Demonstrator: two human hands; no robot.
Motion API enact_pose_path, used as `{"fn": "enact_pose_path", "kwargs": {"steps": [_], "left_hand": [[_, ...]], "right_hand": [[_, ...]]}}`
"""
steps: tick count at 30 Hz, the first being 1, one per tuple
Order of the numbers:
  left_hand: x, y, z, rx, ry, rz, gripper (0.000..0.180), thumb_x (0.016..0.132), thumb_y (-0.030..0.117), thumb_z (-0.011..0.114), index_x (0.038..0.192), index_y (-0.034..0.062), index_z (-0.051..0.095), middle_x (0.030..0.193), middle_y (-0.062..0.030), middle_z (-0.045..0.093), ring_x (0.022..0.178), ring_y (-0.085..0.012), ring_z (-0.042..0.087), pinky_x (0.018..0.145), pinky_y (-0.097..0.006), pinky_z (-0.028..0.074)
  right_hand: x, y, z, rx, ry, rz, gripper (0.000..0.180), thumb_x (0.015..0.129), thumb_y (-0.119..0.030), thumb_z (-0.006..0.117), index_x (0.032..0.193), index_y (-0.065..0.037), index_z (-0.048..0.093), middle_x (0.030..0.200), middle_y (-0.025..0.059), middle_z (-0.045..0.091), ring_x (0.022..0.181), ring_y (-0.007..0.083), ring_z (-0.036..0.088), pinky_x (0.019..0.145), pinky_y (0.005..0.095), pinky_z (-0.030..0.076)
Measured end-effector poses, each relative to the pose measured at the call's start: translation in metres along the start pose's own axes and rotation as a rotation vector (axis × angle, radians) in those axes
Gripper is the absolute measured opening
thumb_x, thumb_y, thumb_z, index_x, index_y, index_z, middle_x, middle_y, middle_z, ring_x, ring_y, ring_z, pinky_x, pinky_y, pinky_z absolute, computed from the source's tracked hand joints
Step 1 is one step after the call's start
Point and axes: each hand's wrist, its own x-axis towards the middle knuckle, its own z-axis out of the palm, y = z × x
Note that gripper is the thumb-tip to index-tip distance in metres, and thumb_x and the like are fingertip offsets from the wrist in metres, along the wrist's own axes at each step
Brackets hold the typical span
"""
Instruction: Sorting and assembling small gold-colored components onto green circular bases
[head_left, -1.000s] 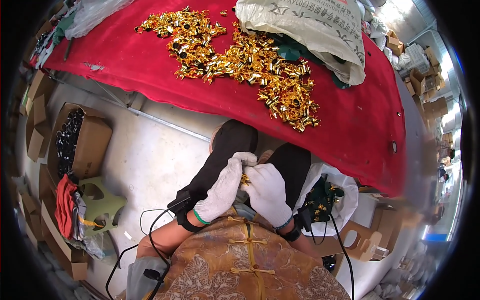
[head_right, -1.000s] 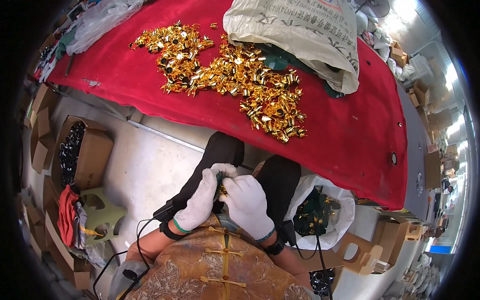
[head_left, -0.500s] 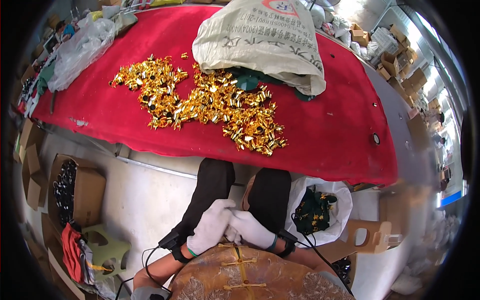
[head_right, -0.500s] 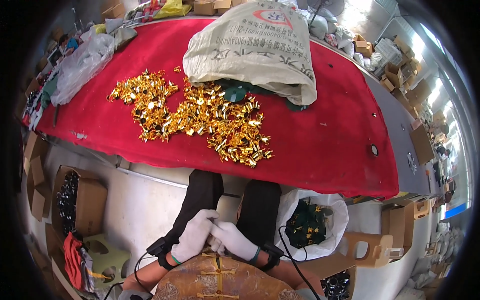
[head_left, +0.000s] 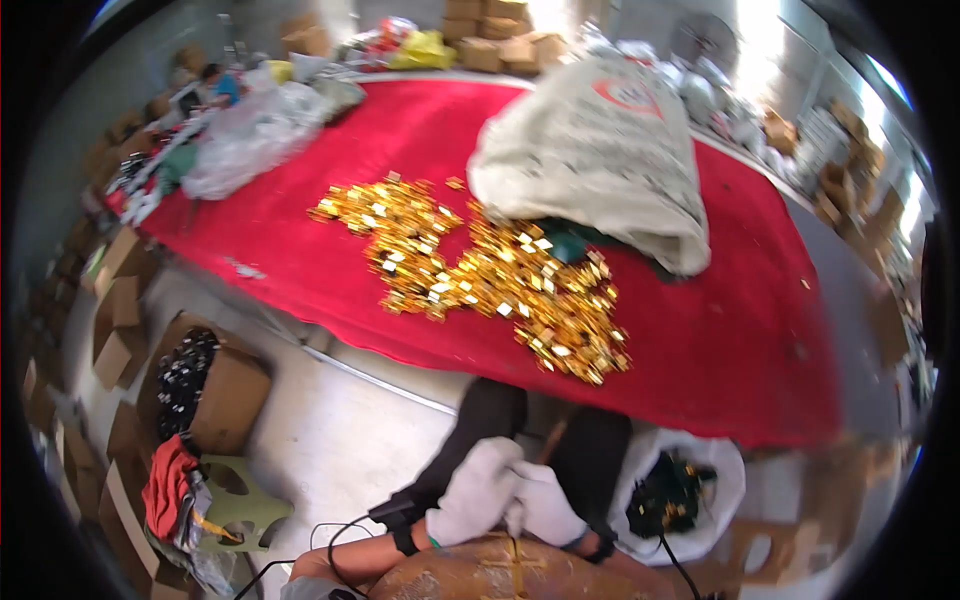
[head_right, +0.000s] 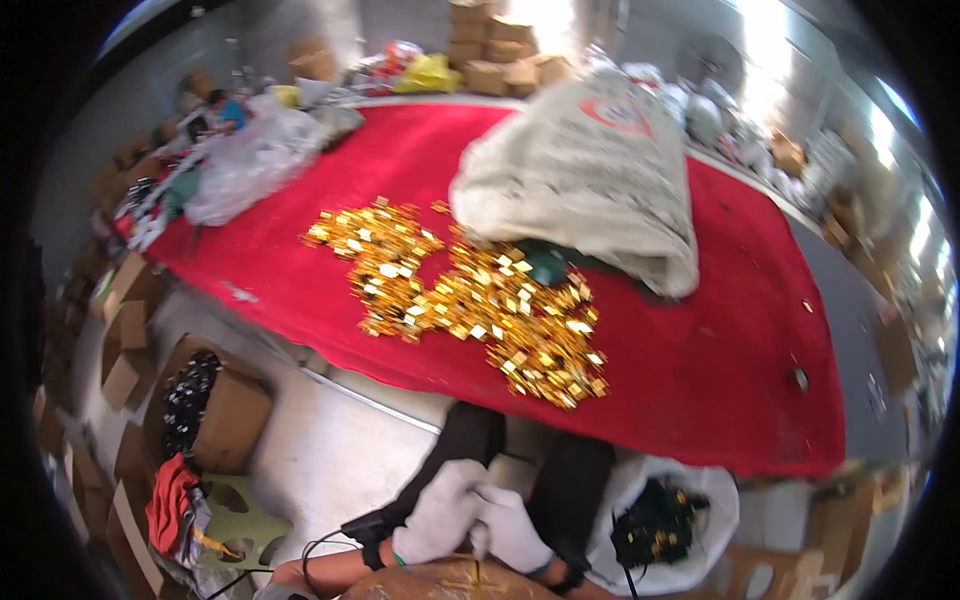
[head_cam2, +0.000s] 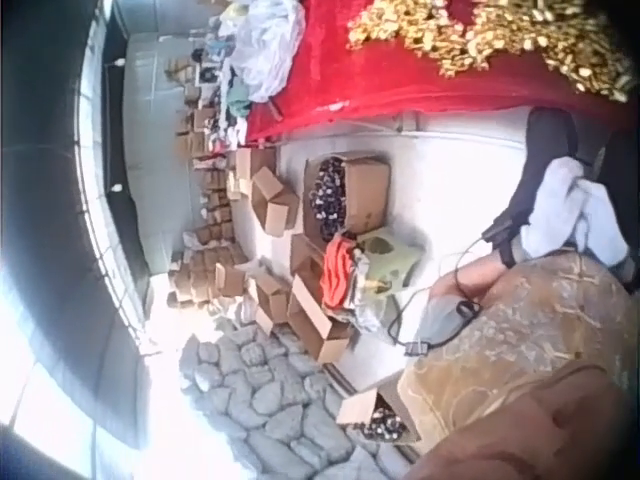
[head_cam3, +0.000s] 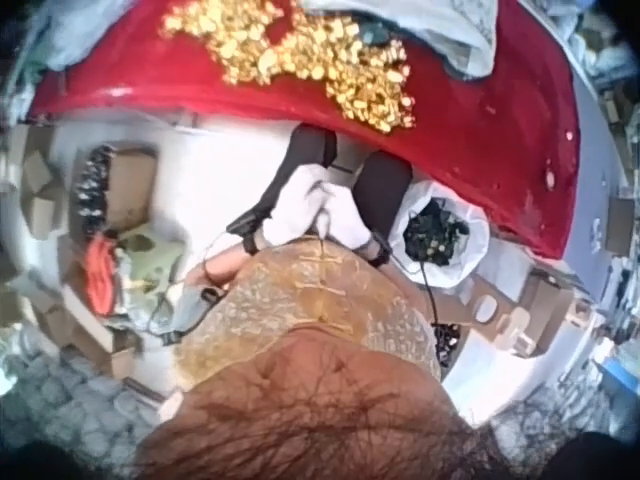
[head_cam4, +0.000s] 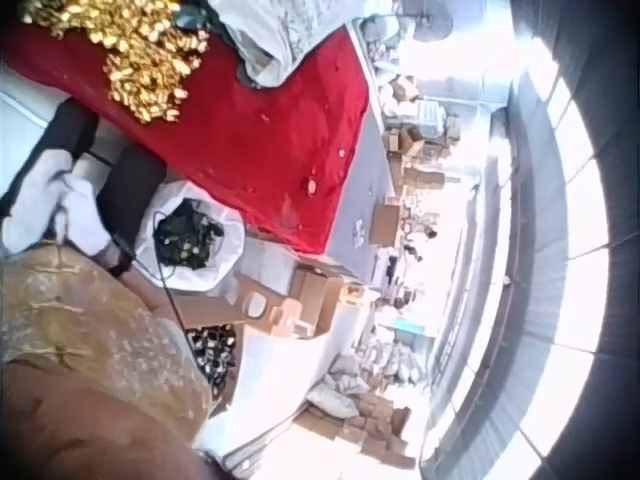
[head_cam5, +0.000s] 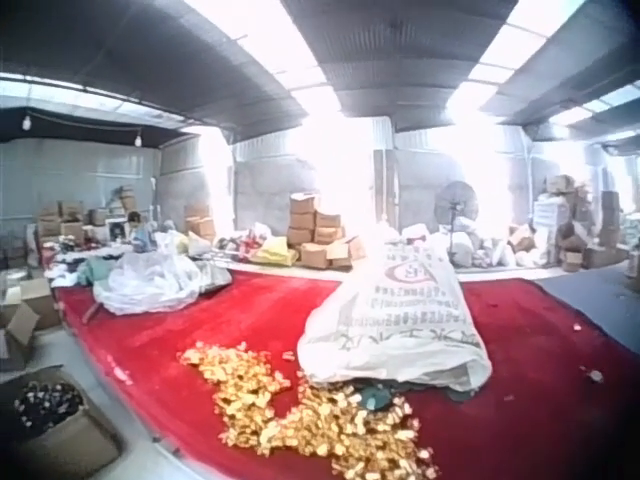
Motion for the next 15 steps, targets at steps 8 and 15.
{"fn": "enact_pose_path", "kwargs": {"steps": [8, 15], "left_hand": [[0.032, -0.059, 0.001, 0.130, 0.035, 0.159, 0.039, 0.111, 0.039, 0.055, 0.123, 0.0030, 0.066, 0.115, -0.0132, 0.068, 0.103, -0.0260, 0.068, 0.095, -0.036, 0.054], [0.038, -0.066, 0.007, -0.616, 0.018, -0.098, 0.039, 0.115, 0.041, 0.049, 0.119, 0.0067, 0.066, 0.100, -0.0045, 0.069, 0.098, -0.0140, 0.065, 0.089, -0.030, 0.052]], "right_hand": [[-0.017, -0.010, 0.026, -0.969, 0.258, -0.289, 0.055, 0.101, -0.027, 0.068, 0.151, -0.009, 0.054, 0.123, 0.0216, 0.073, 0.103, 0.0408, 0.074, 0.088, 0.0468, 0.060], [-0.004, 0.028, -0.003, -1.198, 0.306, -0.523, 0.047, 0.101, -0.023, 0.068, 0.142, -0.001, 0.061, 0.122, 0.0257, 0.073, 0.105, 0.0436, 0.073, 0.090, 0.0475, 0.060]]}}
